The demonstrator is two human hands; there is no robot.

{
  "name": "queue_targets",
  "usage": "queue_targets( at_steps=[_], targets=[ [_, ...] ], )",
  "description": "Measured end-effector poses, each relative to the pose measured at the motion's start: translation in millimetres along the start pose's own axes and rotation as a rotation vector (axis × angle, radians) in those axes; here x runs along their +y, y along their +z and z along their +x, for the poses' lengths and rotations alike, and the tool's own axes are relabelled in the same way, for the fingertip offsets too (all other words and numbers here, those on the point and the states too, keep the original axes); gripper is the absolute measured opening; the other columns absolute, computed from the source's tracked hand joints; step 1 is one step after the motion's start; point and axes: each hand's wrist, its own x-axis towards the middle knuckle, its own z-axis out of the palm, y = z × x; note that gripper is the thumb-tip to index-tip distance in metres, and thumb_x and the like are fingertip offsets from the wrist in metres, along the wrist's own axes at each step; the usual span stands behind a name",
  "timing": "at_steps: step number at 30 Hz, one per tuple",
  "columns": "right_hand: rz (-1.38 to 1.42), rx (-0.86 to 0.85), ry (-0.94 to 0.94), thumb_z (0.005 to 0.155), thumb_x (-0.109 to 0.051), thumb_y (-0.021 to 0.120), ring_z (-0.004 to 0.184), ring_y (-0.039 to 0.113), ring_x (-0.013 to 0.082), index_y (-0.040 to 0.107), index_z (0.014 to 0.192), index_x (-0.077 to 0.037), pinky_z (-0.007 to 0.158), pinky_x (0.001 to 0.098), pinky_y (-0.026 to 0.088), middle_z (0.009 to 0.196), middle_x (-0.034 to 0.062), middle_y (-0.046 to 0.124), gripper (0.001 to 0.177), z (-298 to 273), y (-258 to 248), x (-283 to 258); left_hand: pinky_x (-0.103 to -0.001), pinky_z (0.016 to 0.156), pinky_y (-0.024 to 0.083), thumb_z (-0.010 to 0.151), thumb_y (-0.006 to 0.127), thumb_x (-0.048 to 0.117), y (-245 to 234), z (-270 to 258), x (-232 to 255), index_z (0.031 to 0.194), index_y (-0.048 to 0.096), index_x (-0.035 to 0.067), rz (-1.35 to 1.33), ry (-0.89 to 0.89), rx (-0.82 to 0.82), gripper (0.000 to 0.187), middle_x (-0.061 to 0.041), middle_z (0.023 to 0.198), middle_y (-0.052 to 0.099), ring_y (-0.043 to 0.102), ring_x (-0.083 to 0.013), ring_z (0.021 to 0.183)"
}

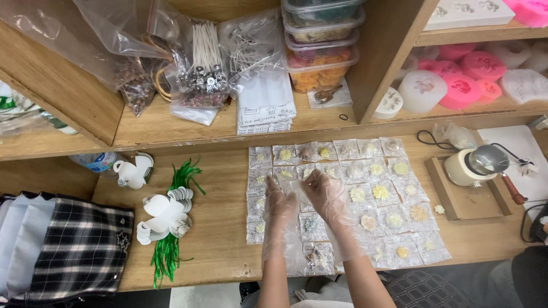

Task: The person sits at a workshop table and packages small flower-shaped wax melts one at a time, placing each melt into a small clear plastic bag with a printed paper label and folding the bag closed, arranging the finished bags in a grid on the table.

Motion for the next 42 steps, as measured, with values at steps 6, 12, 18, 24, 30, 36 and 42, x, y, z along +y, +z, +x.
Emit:
queue_targets(
  at_steps=[6, 12, 18, 24, 30, 36, 42],
  targets=[
    [-0.046, 0.048, 0.023, 0.085, -0.028, 0.077, 0.061, 0.071, 0.0292, 0.070, 0.084, -0.009, 0.056, 0.0416, 0.053, 0.071, 0.0142, 0.072, 0.020, -8.6, 12.5, -9.2, -0.037, 0.114, 0.040, 0.085, 0.072, 0.019, 8.2, 10.0, -23.8, 0.157, -0.001, -0.006, 0.035, 0.171, 0.080, 0.106, -0.034, 0.162, 0.020, 0.038, -0.0404, 0.143],
    [-0.065, 0.139, 0.010, 0.085, -0.027, 0.077, 0.067, 0.072, 0.0328, 0.070, 0.085, -0.009, 0.058, 0.0423, 0.055, 0.074, 0.0151, 0.073, 0.019, -24.4, 14.8, 13.2, -0.047, 0.092, 0.057, 0.091, 0.063, 0.031, -6.5, -23.4, 15.1, 0.162, -0.002, -0.002, 0.146, -0.079, -0.003, 0.102, -0.035, 0.130, 0.062, 0.068, -0.0445, 0.112],
    [-0.012, 0.168, 0.206, 0.084, -0.025, 0.077, 0.064, 0.073, 0.0298, 0.070, 0.086, -0.008, 0.059, 0.0402, 0.056, 0.073, 0.0145, 0.073, 0.019, -31.9, 1.8, 17.7, -0.048, 0.090, 0.056, 0.089, 0.066, 0.029, 42.3, 7.4, -21.9, 0.161, -0.004, 0.006, 0.062, 0.006, -0.074, 0.103, -0.034, 0.129, 0.061, 0.064, -0.0465, 0.109],
    [-0.032, 0.311, 0.297, 0.082, -0.024, 0.076, 0.067, 0.074, 0.0280, 0.071, 0.086, -0.007, 0.061, 0.0389, 0.056, 0.075, 0.0126, 0.075, 0.018, -59.8, -41.5, 23.2, -0.048, 0.094, 0.056, 0.082, 0.063, 0.019, 50.0, -39.7, 33.9, 0.162, -0.007, 0.006, 0.093, 0.081, -0.256, 0.107, -0.029, 0.145, 0.052, 0.065, -0.0435, 0.115],
    [-0.083, 0.435, 0.488, 0.084, -0.024, 0.074, 0.072, 0.074, 0.0295, 0.073, 0.088, -0.008, 0.065, 0.0399, 0.056, 0.079, 0.0135, 0.075, 0.017, -91.9, -75.7, 57.6, -0.045, 0.105, 0.048, 0.077, 0.071, 0.013, 86.5, -69.2, 56.3, 0.160, 0.002, 0.005, 0.220, 0.370, -0.192, 0.108, -0.031, 0.154, 0.038, 0.051, -0.0438, 0.132],
    [-0.061, 0.487, 0.586, 0.085, -0.026, 0.074, 0.074, 0.075, 0.0294, 0.072, 0.089, -0.009, 0.068, 0.0396, 0.057, 0.080, 0.0124, 0.076, 0.018, -113.8, -106.4, 79.3, -0.044, 0.104, 0.049, 0.076, 0.076, 0.016, 125.6, -86.2, 55.2, 0.161, 0.006, 0.007, 0.133, 0.457, -0.304, 0.111, -0.033, 0.147, 0.047, 0.055, -0.0448, 0.128],
    [-0.058, 0.458, 0.617, 0.085, -0.028, 0.075, 0.075, 0.073, 0.0292, 0.071, 0.090, -0.009, 0.068, 0.0402, 0.056, 0.082, 0.0107, 0.075, 0.020, -120.1, -119.2, 81.5, -0.041, 0.107, 0.049, 0.081, 0.077, 0.029, 84.2, -108.1, 76.7, 0.166, 0.010, 0.012, -0.564, -0.055, -0.809, 0.109, -0.027, 0.143, 0.052, 0.056, -0.0332, 0.126]
  ],
)
